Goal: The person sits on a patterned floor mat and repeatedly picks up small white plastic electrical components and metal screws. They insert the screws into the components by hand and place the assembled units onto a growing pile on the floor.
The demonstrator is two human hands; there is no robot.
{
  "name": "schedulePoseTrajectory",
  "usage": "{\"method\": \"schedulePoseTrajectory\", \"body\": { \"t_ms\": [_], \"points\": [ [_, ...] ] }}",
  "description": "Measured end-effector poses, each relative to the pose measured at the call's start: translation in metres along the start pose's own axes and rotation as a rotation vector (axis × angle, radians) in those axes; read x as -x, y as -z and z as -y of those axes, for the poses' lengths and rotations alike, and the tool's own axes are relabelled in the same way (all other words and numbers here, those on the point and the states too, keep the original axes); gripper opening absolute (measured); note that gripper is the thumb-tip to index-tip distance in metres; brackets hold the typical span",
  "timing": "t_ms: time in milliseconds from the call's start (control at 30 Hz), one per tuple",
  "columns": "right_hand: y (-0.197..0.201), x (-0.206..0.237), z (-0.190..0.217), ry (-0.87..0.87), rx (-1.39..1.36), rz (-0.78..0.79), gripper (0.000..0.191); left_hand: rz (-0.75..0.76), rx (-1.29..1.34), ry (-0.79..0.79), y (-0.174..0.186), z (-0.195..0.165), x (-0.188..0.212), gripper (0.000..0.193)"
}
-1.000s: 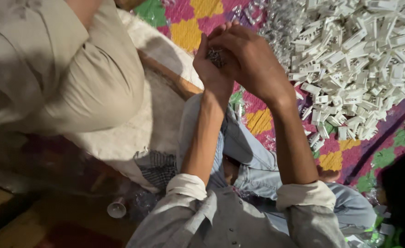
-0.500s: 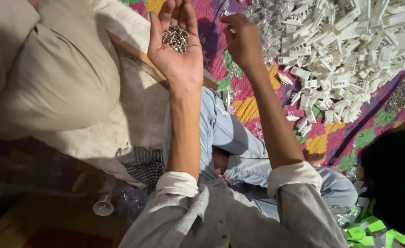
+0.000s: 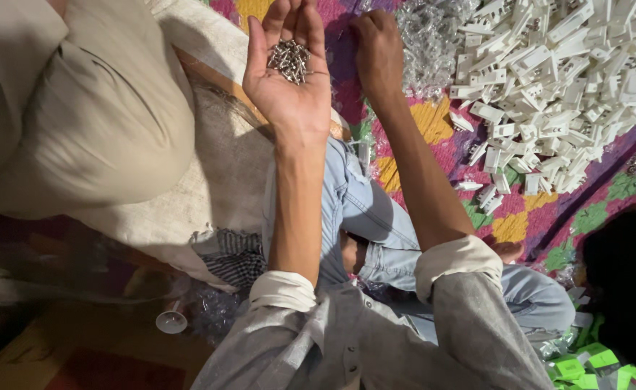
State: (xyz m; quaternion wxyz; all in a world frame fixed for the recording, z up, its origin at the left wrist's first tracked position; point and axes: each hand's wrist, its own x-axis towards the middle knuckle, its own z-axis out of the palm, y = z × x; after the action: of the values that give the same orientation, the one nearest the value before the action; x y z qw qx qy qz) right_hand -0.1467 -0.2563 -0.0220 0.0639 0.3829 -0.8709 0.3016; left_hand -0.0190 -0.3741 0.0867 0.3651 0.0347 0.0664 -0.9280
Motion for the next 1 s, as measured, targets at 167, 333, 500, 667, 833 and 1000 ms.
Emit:
{"method": "schedulePoseTrajectory", "body": {
  "t_ms": [167,333,500,667,833,1000],
  "points": [
    [0.002,-0.002,0.0,-0.063,-0.097,-0.039,0.012,0.016,0.012,0.013,-0.001,0.003,0.001,0.039],
    [-0.005,-0.005,-0.007,-0.135,-0.173,-0.132,0.02,0.012,0.03,0.039,-0.005,0.003,0.001,0.038],
    [-0.013,-0.01,-0.01,-0.159,-0.12,-0.187,0.026,0.028,0.021,0.026,-0.007,0.003,0.001,0.038],
    [-0.002,-0.014,-0.004,-0.287,-0.227,0.06,0.022,0.023,0.003,0.012,-0.011,0.004,0.001,0.038],
    [0.011,-0.014,0.007,-0.261,-0.314,0.179,0.02,0.018,0.006,0.009,-0.013,0.005,0.003,0.037],
    [0.017,-0.014,0.011,0.004,-0.185,0.28,0.038,0.007,-0.008,0.014,-0.007,0.005,0.001,0.038]
  ]
}}
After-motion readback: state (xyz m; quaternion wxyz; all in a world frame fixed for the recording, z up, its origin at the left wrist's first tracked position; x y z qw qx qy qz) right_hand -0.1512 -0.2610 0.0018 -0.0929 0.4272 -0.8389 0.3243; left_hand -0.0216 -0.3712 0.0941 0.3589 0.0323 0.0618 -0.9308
